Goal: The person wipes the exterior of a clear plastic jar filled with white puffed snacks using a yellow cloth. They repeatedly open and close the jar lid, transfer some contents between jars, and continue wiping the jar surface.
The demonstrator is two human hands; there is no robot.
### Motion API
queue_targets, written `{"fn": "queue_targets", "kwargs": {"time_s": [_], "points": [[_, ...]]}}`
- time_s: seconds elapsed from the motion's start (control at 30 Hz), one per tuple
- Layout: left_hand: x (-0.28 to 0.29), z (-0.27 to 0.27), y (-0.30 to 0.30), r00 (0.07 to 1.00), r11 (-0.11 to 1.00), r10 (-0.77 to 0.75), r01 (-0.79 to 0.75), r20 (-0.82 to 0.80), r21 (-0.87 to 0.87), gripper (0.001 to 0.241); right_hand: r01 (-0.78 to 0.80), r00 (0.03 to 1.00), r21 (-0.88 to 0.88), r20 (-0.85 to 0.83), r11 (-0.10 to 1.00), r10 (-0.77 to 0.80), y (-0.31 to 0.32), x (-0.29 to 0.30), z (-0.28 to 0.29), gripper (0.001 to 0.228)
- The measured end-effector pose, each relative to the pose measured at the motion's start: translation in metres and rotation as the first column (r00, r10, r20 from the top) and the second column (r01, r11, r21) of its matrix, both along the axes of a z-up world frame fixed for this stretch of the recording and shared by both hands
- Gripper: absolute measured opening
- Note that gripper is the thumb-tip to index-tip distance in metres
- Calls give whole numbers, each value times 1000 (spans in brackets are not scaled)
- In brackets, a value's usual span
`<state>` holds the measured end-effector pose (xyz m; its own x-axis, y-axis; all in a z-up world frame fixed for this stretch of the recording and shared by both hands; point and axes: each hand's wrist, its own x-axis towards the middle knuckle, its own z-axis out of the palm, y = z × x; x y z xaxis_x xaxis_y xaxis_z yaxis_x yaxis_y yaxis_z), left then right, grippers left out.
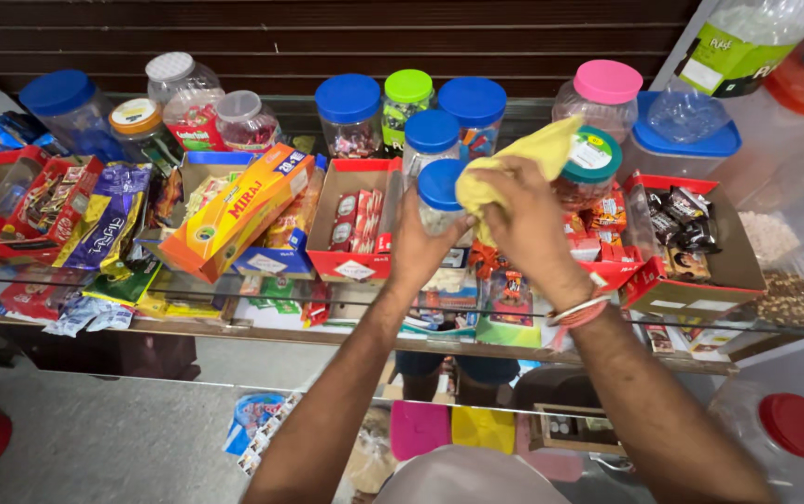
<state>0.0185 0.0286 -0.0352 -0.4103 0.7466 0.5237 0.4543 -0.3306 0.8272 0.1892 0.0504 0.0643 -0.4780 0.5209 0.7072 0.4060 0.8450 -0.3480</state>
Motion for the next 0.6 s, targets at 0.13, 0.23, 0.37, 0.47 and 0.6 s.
{"fn": "queue_targets", "kwargs": {"time_s": [0.13, 0.23, 0.37, 0.47, 0.6], "points": [[-2, -18, 11, 990, 992, 121, -124, -74, -37, 99, -143, 979, 110, 159, 984, 124, -10, -29, -6, 53], [-3, -23, 10, 962, 981, -186, 170, 200, 94, 66, -168, 948, 188, 301, 968, 106, -7, -49, -2, 47], [-5, -14, 1, 999, 999, -23, 24, 29, -23, 83, -173, 920, 187, 382, 967, 91, 19, -71, 14, 41], [-6, -4, -5, 1000, 1000, -14, 13, -26, -22, 84, -86, 855, -184, 490, 979, 168, 51, -78, 24, 38], [-8, -2, -12, 995, 995, -95, 95, 9, 27, 80, -134, 937, -179, 296, 975, 183, 76, -72, 16, 31]]}}
